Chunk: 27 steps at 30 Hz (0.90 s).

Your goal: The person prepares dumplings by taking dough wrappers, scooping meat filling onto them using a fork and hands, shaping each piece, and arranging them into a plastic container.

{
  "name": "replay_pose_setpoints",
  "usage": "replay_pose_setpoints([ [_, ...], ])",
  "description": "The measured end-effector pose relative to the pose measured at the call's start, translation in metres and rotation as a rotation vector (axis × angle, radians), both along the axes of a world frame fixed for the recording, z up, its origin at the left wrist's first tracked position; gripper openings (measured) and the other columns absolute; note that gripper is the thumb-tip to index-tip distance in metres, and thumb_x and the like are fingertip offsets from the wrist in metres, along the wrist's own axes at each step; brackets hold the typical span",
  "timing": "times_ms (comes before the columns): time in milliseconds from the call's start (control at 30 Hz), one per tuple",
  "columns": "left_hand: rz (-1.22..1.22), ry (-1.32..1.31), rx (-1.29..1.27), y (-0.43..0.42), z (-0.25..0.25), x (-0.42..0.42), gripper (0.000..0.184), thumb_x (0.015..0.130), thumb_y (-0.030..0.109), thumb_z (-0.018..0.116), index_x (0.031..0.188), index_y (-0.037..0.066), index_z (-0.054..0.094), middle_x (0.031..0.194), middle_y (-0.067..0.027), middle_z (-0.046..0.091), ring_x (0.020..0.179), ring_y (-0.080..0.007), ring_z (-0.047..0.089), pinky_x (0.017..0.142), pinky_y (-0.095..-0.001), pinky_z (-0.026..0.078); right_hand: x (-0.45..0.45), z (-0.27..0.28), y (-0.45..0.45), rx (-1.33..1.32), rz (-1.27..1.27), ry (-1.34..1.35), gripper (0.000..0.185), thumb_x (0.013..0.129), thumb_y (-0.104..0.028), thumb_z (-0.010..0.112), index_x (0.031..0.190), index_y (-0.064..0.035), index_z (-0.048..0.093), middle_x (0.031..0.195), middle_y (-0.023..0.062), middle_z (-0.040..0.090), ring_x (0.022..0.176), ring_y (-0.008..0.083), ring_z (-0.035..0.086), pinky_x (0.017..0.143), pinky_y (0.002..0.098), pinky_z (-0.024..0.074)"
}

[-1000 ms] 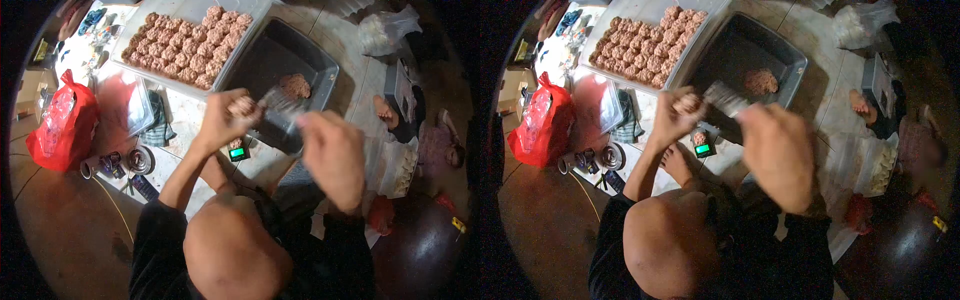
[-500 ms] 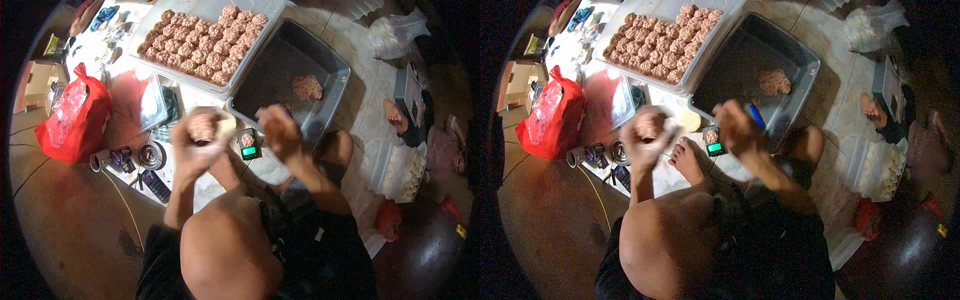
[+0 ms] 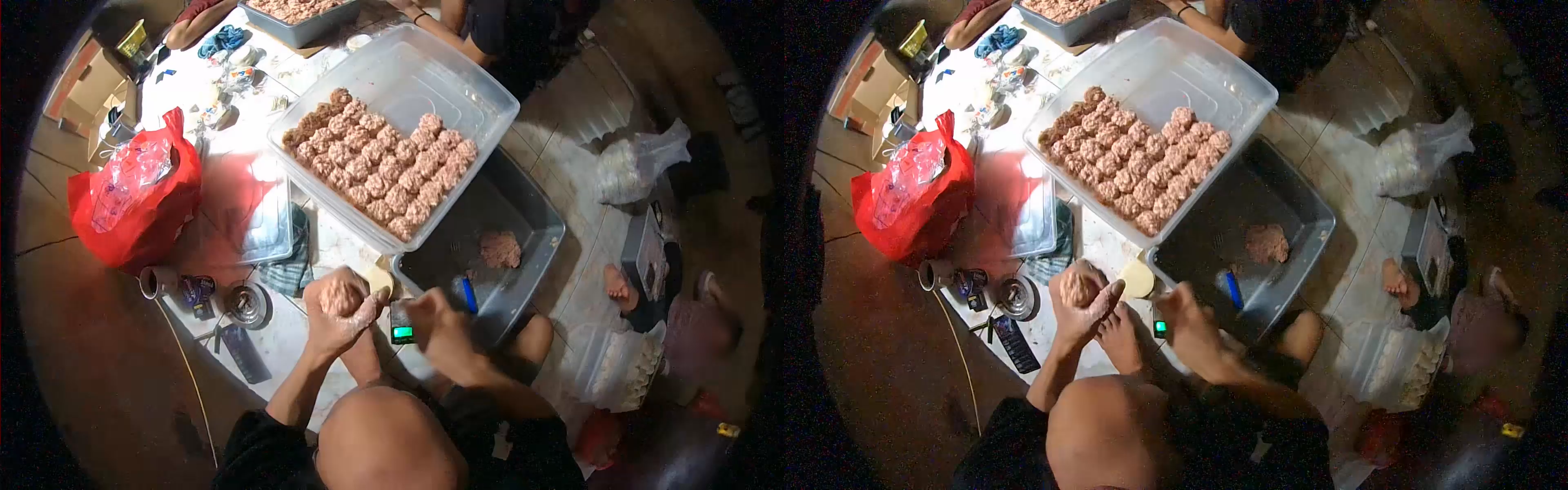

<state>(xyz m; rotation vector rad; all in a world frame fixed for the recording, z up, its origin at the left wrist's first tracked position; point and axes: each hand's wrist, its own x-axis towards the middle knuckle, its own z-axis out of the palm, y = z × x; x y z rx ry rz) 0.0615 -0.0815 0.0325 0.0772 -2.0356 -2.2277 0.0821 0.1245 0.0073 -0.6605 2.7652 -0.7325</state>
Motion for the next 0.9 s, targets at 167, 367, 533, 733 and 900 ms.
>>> replay_pose_setpoints([
  [167, -0.275, -0.22, 0.038, -0.002, -0.013, -0.015, 0.03, 0.08, 0.011, 0.089, 0.075, -0.001, 0.062, 0.068, -0.0046, 0.065, 0.061, -0.0081, 0.058, 0.055, -0.0236, 0.045, -0.115, 0.157, -0.008, -0.123, -0.077, 0.384, 0.039, 0.085, 0.002, 0.076, 0.123, -0.0009, 0.067, 0.114, 0.0164, 0.062, 0.091, 0.0316, 0.07, 0.079, 0.0409, 0.0581],
  [367, -0.053, -0.005, -0.051, -0.028, 0.022, -0.067, 0.026, 0.082, 0.006, 0.085, 0.073, 0.003, 0.061, 0.061, 0.001, 0.061, 0.056, -0.0053, 0.055, 0.053, -0.0237, 0.045, -0.255, 0.136, -0.037, 0.142, 0.287, 0.325, 0.018, 0.094, -0.017, 0.07, 0.101, 0.0001, 0.07, 0.096, 0.0214, 0.065, 0.088, 0.0384, 0.07, 0.074, 0.0463, 0.0557],
  [533, -0.048, 0.056, 0.008, -0.027, 0.02, -0.106, 0.025, 0.08, 0.006, 0.086, 0.081, 0.002, 0.061, 0.072, 0.0001, 0.062, 0.066, -0.0054, 0.056, 0.06, -0.0235, 0.045, -0.349, 0.105, -0.079, 0.46, 0.234, -0.032, 0.051, 0.103, -0.047, 0.061, 0.096, 0.0034, 0.068, 0.072, 0.0179, 0.061, 0.067, 0.0331, 0.061, 0.067, 0.042, 0.0481],
  [733, 0.0, 0.188, 0.058, -0.041, 0.012, -0.151, 0.072, 0.075, 0.015, 0.091, 0.135, -0.003, 0.056, 0.116, -0.0152, 0.071, 0.108, -0.0188, 0.068, 0.098, -0.0339, 0.053, -0.338, 0.098, -0.073, 0.223, 0.306, -0.078, 0.049, 0.106, -0.042, 0.051, 0.124, -0.0002, 0.068, 0.101, 0.0283, 0.072, 0.099, 0.0441, 0.068, 0.095, 0.0486, 0.0508],
  [900, -0.016, 0.238, -0.013, -0.038, 0.022, -0.161, 0.103, 0.079, 0.022, 0.087, 0.157, -0.009, 0.027, 0.125, -0.0215, 0.068, 0.111, -0.0274, 0.069, 0.1, -0.0362, 0.052, -0.286, 0.155, -0.073, -0.029, 0.376, 0.382, 0.058, 0.088, -0.012, 0.073, 0.143, -0.0098, 0.058, 0.136, 0.0222, 0.062, 0.112, 0.0399, 0.067, 0.093, 0.0422, 0.0553],
])
